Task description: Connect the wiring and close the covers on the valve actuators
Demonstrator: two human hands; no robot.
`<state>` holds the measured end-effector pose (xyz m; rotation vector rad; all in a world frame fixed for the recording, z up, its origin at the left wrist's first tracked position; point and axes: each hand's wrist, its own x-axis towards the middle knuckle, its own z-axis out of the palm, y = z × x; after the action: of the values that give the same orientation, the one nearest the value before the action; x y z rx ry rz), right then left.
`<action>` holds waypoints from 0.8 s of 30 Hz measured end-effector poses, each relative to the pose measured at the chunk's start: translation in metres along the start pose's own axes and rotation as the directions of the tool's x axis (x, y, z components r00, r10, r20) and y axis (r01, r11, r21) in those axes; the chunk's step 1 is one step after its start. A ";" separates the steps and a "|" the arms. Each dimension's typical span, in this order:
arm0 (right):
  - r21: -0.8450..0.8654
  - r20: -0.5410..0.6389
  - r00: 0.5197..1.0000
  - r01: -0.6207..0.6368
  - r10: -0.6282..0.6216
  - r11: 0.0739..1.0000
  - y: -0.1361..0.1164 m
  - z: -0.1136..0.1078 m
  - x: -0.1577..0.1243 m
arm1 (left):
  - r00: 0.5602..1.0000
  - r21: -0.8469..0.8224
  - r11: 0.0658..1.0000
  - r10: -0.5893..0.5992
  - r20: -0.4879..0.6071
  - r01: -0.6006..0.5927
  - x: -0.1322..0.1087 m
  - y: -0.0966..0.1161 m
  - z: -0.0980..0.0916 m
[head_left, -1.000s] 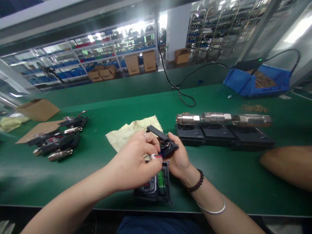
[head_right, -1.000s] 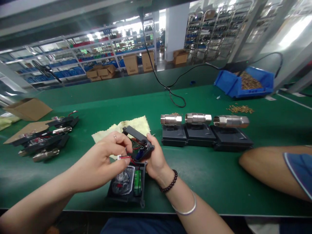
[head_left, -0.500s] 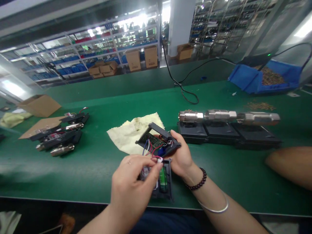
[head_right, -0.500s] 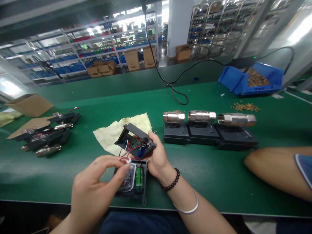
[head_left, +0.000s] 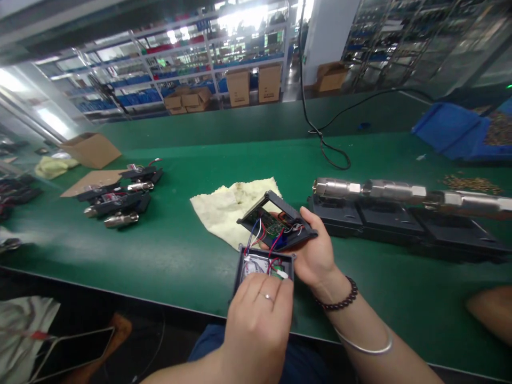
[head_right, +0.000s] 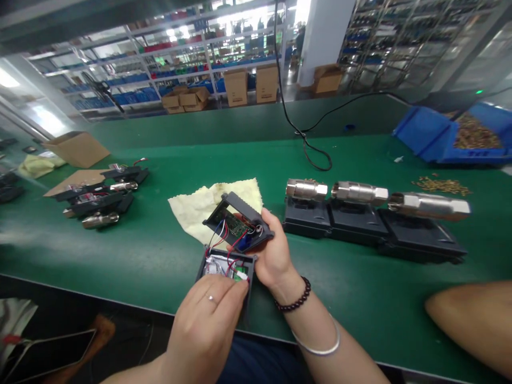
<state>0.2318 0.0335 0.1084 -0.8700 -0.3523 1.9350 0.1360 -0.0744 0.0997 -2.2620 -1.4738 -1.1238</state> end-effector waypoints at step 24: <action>0.023 -0.032 0.999 -0.043 0.044 0.999 -0.003 0.009 -0.006 | 0.988 0.287 0.946 -0.137 -0.066 0.150 -0.004 -0.017 0.000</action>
<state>0.2287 0.0308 0.1192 -0.9009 -0.2942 1.9586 0.1208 -0.0691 0.0938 -1.9457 -1.6847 -0.9154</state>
